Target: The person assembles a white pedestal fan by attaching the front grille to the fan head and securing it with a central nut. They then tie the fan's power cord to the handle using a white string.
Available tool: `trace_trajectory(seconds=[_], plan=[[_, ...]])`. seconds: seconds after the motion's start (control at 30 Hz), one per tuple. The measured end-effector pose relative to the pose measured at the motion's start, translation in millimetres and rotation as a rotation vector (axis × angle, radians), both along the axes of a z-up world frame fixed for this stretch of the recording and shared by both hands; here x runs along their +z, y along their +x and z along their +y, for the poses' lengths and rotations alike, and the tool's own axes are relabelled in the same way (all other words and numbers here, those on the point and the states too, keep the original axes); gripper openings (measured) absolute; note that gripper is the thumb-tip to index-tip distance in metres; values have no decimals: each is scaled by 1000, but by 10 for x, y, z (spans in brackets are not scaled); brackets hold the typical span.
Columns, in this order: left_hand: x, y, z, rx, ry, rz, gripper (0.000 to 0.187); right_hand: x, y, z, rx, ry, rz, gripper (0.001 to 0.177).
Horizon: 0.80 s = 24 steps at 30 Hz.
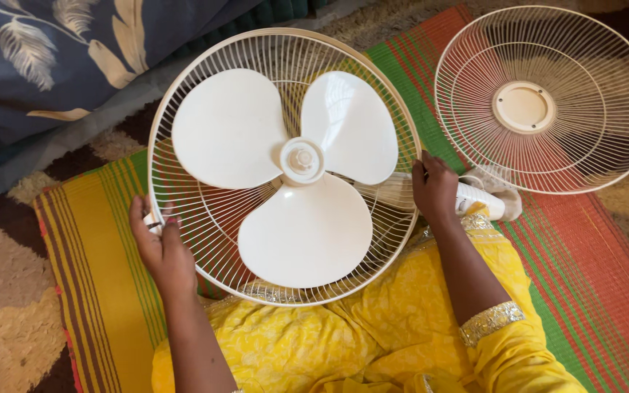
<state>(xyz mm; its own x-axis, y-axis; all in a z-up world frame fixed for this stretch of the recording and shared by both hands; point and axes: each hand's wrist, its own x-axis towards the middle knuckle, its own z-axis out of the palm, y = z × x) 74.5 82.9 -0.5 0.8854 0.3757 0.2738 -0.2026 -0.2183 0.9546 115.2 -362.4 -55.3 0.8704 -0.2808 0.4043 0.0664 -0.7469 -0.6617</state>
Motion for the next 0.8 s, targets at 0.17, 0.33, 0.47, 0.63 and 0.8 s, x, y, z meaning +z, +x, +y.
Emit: trace_trajectory(seconds=[0.17,0.33,0.47,0.63,0.8], plan=[[311,67,2,116,478,73,53,54,-26,67,-7,-29,-54,27],[682,205,-48,104,813,156,35,79,-38,83,-16,-56,-27,27],[902,296,-88,86,904,307,29,90,-25,81,-16,-63,-44,26],[918,481,-66,134,1058,564,30,84,-11,68,-23,-45,-17,25],[777,851,-10,207,1246,362,43,19,-40,60,-31,0,-40,25]])
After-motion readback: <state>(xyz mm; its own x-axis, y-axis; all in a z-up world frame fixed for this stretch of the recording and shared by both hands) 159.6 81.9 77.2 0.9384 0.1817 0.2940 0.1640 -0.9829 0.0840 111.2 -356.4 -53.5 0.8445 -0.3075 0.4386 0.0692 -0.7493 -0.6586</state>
